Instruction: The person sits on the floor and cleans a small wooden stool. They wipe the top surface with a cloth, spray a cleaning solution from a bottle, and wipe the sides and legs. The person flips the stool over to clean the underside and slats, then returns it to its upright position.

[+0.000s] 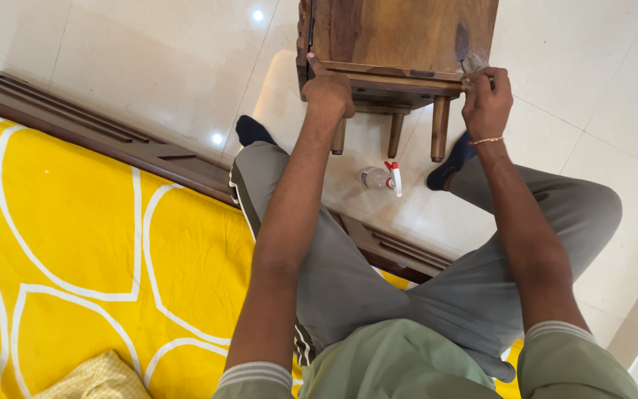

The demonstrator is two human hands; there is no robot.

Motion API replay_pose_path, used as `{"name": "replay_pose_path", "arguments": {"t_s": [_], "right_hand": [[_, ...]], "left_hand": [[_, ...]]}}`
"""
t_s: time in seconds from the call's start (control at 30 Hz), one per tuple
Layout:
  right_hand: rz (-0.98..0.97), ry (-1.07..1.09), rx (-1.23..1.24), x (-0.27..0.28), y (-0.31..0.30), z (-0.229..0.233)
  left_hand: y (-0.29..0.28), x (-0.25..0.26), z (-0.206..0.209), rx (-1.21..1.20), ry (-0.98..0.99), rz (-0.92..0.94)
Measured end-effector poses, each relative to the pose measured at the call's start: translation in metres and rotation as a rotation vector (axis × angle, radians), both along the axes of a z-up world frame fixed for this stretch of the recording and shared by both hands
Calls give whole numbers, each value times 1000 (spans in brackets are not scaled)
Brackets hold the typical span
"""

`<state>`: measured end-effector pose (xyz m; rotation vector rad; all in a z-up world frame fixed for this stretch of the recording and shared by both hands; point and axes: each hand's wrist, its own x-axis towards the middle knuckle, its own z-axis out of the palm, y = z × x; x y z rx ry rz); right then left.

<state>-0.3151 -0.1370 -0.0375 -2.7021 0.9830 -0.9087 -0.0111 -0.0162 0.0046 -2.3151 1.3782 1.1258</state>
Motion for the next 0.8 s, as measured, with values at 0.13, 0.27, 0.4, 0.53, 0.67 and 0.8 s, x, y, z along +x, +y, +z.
{"name": "replay_pose_path", "arguments": {"t_s": [0.13,0.27,0.4,0.53,0.67,0.8], "right_hand": [[58,-110,12,40,6,-5],[240,-209,97,111,20,-8],[314,-120,48,190,44,-6],[370,-37,39,212,50,-7],[274,-33,-68,182,29,-28],[119,-20,-87,109,-21,-58]], "left_hand": [[0,-1,2,1,13,5],[-2,-2,-6,11,7,-10],[-2,-1,-22,-50,0,22],[-3,0,-23,-63,-21,-18],[-2,-1,-13,-43,8,32],[-4,-3,-12,-27,-18,-16]]}}
